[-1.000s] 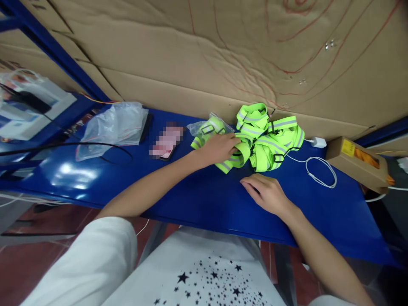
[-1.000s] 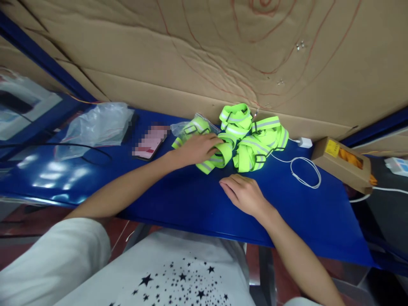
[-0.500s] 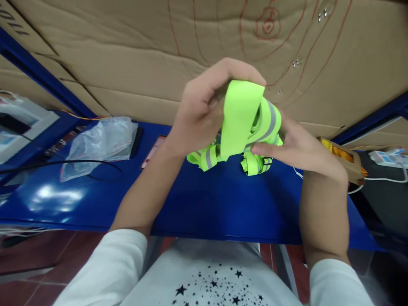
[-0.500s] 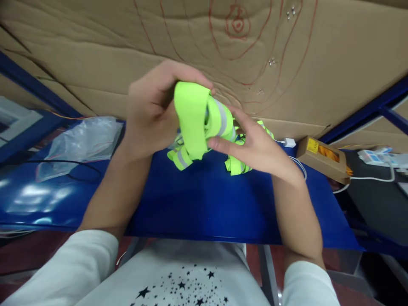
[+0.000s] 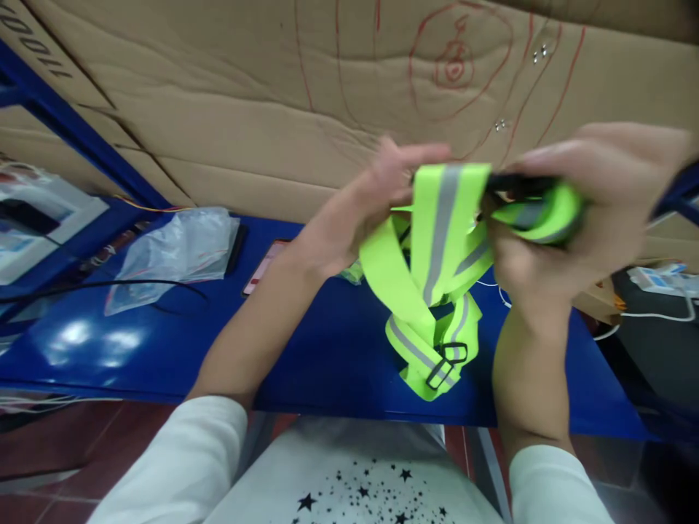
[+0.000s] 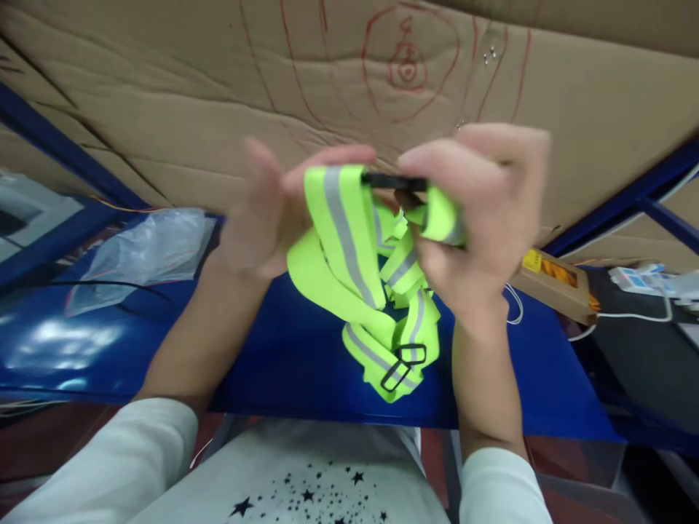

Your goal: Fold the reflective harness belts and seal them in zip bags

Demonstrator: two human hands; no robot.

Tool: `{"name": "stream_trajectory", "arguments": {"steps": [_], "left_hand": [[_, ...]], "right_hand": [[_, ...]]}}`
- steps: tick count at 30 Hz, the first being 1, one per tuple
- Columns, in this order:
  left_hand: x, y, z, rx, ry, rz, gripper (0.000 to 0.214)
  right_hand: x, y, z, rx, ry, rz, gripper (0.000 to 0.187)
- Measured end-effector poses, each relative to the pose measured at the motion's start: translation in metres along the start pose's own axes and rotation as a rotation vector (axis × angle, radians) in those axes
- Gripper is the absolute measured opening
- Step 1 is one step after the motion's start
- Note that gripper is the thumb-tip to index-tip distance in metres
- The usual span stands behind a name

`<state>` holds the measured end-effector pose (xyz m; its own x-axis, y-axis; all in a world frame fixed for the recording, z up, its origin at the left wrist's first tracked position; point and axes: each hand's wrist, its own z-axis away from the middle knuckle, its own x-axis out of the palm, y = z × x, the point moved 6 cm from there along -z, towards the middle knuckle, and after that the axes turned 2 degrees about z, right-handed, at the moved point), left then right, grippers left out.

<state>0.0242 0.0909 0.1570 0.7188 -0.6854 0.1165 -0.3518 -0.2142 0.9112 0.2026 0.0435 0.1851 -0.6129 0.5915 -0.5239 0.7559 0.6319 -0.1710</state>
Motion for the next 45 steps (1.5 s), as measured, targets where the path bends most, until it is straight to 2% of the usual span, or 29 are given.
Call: {"name": "stream_trajectory", "arguments": {"steps": [2,3,5,7,9,12,14,17,21,24,27,29,32,35,38,41,45], "left_hand": [[-0.008,-0.008,-0.001,-0.010,-0.060,0.012,0.055],[-0.015,-0.012,-0.002,-0.013,-0.054,-0.035,0.051],[-0.029,-0.017,-0.005,0.000,-0.014,-0.118,0.045],[-0.041,-0.020,-0.008,0.035,0.024,-0.178,0.042],[-0.048,-0.024,-0.011,0.062,0.024,-0.241,0.040],[-0.050,-0.033,-0.015,0.058,-0.027,-0.301,0.040],[-0.050,-0.037,-0.016,0.070,-0.031,-0.321,0.040],[-0.045,-0.034,-0.015,0.167,0.000,-0.441,0.038],[-0.026,-0.026,-0.008,0.322,-0.007,-0.837,0.042],[-0.016,-0.027,-0.005,0.303,-0.018,-1.157,0.044],[-0.014,-0.030,-0.004,0.259,-0.014,-1.365,0.042],[-0.012,-0.032,-0.003,0.268,-0.033,-1.508,0.039],[-0.011,-0.039,-0.003,0.266,-0.075,-1.712,0.039],[-0.013,-0.049,-0.005,0.193,-0.115,-1.820,0.038],[-0.017,-0.058,-0.008,0.085,-0.132,-1.846,0.032],[-0.018,-0.058,-0.010,0.029,-0.131,-1.827,0.029],[-0.017,-0.047,-0.011,0.035,-0.135,-1.800,0.028]], "right_hand": [[-0.002,-0.013,0.000,-0.136,0.152,0.090,0.036],[0.001,-0.016,0.000,-0.172,0.152,0.120,0.039],[0.015,-0.011,-0.003,-0.166,-0.009,0.098,0.056],[0.028,-0.002,-0.004,-0.153,-0.227,-0.001,0.076],[0.037,0.007,-0.003,-0.122,-0.411,-0.123,0.083],[0.041,0.021,0.001,-0.043,-0.512,-0.227,0.073],[0.044,0.027,0.006,0.011,-0.544,-0.237,0.075],[0.051,0.033,0.012,0.077,-0.579,-0.201,0.073],[0.055,0.030,0.012,0.071,-0.590,-0.261,0.070],[0.056,0.031,0.009,0.109,-0.573,-0.328,0.063],[0.057,0.033,0.008,0.148,-0.556,-0.366,0.052],[0.059,0.031,0.010,0.125,-0.567,-0.320,0.049],[0.071,0.026,0.015,0.077,-0.638,-0.153,0.066],[0.090,0.027,0.022,0.129,-0.719,0.091,0.081],[0.107,0.032,0.027,0.178,-0.777,0.252,0.075],[0.112,0.034,0.028,0.146,-0.767,0.181,0.069],[0.100,0.034,0.026,0.104,-0.708,0.021,0.067]]}}
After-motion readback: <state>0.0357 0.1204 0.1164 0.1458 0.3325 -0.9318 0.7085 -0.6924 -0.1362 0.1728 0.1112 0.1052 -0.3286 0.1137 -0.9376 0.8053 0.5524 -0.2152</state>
